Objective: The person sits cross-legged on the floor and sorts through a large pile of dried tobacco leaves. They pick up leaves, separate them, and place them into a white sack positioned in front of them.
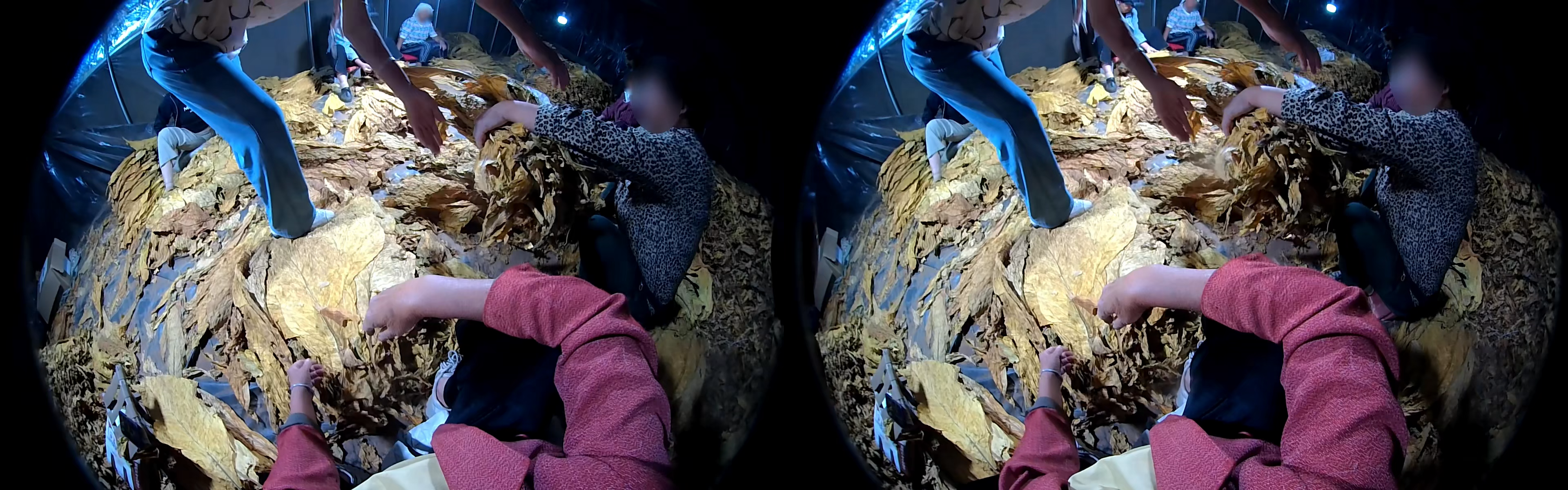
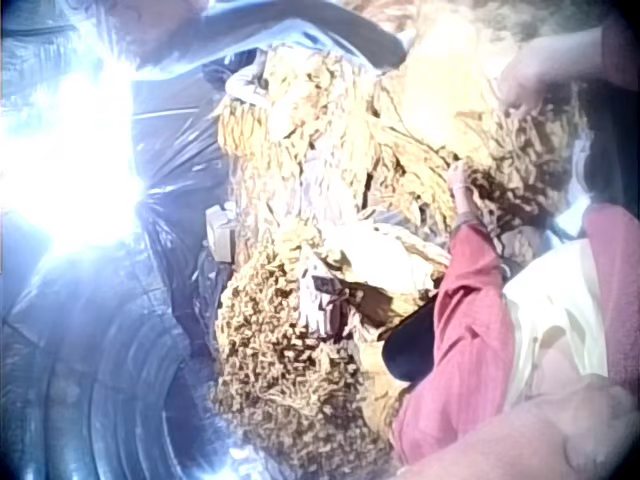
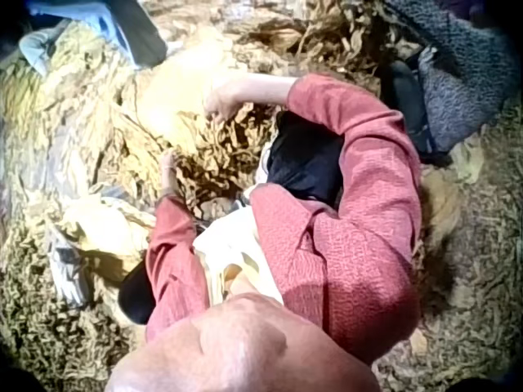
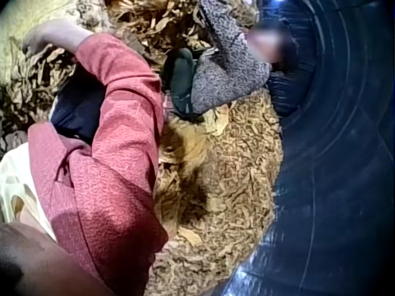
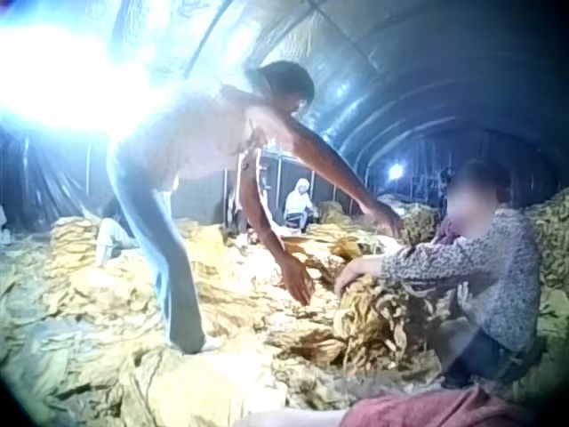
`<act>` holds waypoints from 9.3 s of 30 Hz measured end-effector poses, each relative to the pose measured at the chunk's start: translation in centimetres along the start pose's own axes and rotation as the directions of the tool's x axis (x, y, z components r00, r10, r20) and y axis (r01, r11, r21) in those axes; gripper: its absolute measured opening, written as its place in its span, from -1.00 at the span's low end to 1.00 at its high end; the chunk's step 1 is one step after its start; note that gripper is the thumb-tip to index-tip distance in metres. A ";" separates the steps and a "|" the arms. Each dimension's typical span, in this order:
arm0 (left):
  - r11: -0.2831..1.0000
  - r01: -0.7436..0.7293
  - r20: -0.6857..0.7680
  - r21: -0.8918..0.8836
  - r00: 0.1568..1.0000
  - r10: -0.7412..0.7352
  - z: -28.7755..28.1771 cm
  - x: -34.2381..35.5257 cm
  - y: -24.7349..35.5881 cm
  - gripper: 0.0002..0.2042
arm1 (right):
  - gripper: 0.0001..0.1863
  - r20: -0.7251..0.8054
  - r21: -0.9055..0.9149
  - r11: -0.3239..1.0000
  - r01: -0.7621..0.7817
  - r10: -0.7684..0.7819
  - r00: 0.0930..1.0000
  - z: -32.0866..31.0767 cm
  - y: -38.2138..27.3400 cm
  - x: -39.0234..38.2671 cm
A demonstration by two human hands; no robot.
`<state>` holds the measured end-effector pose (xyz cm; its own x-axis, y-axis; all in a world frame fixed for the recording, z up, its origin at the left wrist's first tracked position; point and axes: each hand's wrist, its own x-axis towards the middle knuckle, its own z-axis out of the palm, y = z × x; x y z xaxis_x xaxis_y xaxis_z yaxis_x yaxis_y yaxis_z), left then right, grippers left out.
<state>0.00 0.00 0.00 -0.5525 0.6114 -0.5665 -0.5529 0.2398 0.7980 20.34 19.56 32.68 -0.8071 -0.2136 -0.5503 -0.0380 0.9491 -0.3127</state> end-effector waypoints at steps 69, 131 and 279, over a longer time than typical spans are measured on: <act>0.980 0.090 0.042 -0.176 0.996 -0.084 2.2 -4.6 2.5 -0.77 | -0.68 -0.001 0.061 0.997 0.055 -0.055 0.998 -0.1 0.5 -0.8; 0.996 0.067 -0.083 -0.061 0.994 -0.072 2.1 -4.5 2.0 -0.83 | -0.63 0.063 0.084 0.996 0.006 -0.012 0.998 0.4 1.6 -0.2; 0.533 -0.612 -0.247 0.584 0.492 0.835 5.0 -4.0 11.0 -0.89 | -0.88 -0.468 0.600 0.783 -0.162 0.509 0.723 14.2 8.3 19.4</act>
<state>-0.73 3.95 12.11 -0.8874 0.3148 0.3369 0.4077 0.1947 0.8921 12.72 19.97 8.47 -0.8783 0.4368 -0.1946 0.4551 0.6388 -0.6203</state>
